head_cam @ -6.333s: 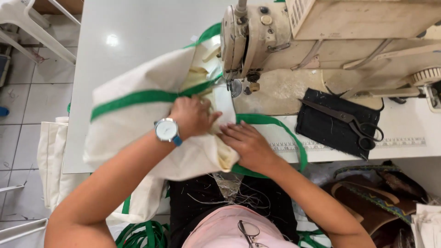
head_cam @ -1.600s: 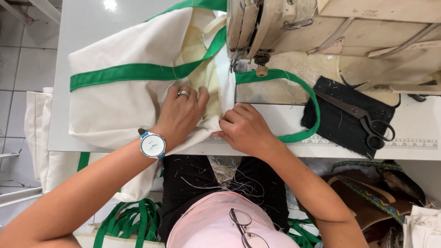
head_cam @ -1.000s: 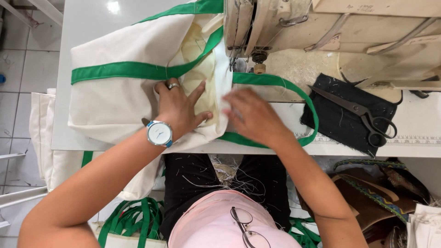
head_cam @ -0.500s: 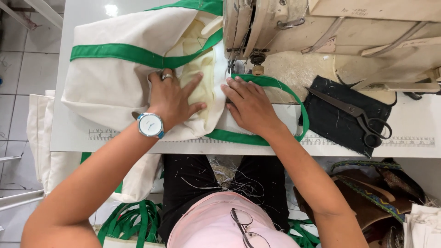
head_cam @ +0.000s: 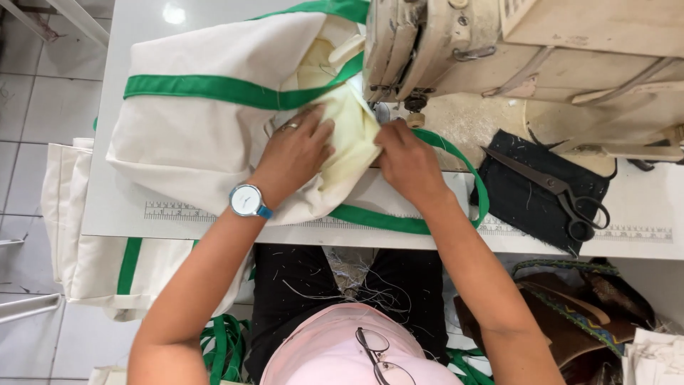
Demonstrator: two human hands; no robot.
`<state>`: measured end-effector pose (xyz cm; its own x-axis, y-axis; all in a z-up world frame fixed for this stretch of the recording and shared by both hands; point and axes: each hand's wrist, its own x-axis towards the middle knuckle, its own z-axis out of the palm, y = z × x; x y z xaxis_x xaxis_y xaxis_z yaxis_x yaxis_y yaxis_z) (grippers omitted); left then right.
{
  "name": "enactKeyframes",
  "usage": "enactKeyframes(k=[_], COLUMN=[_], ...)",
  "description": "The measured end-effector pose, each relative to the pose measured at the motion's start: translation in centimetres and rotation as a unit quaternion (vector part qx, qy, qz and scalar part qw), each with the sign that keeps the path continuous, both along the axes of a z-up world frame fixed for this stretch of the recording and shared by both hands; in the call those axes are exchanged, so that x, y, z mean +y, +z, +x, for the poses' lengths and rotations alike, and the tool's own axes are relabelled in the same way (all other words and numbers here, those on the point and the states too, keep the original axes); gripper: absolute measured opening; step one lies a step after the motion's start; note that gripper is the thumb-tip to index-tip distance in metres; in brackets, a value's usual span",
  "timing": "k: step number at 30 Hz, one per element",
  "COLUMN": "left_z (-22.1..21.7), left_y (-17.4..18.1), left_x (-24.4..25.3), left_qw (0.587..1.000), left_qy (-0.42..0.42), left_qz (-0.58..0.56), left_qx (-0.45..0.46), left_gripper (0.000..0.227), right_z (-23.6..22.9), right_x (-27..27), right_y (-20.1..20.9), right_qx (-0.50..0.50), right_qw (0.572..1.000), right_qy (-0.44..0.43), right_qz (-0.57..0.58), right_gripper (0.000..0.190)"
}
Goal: Sewing the edges and straps of canvas tote bags using an industrial sewing machine and trimming threads with scissors
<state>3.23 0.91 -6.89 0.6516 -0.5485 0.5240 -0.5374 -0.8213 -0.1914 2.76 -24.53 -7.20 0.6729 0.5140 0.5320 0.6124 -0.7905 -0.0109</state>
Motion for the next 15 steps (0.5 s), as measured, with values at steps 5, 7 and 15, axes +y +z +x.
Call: enactKeyframes(k=[5, 7, 15], left_z=[-1.3, -1.7, -2.5], left_y=[-0.3, -0.6, -1.0], left_x=[-0.5, -0.7, -0.6], left_qw=[0.982, 0.983, 0.978], left_qy=[0.088, 0.092, 0.112], left_qz=[-0.041, -0.06, -0.145], left_qx=[0.161, 0.15, 0.098], left_gripper=[0.054, 0.051, 0.047], right_z=[-0.6, -0.6, -0.7], right_x=[-0.5, -0.8, -0.5], right_y=[1.9, 1.7, 2.4], right_qx=[0.129, 0.14, 0.158], right_qw=[0.983, 0.979, 0.974], right_qy=[0.006, 0.01, 0.007], right_qz=[0.134, 0.147, 0.164], right_gripper=[0.017, 0.017, 0.018])
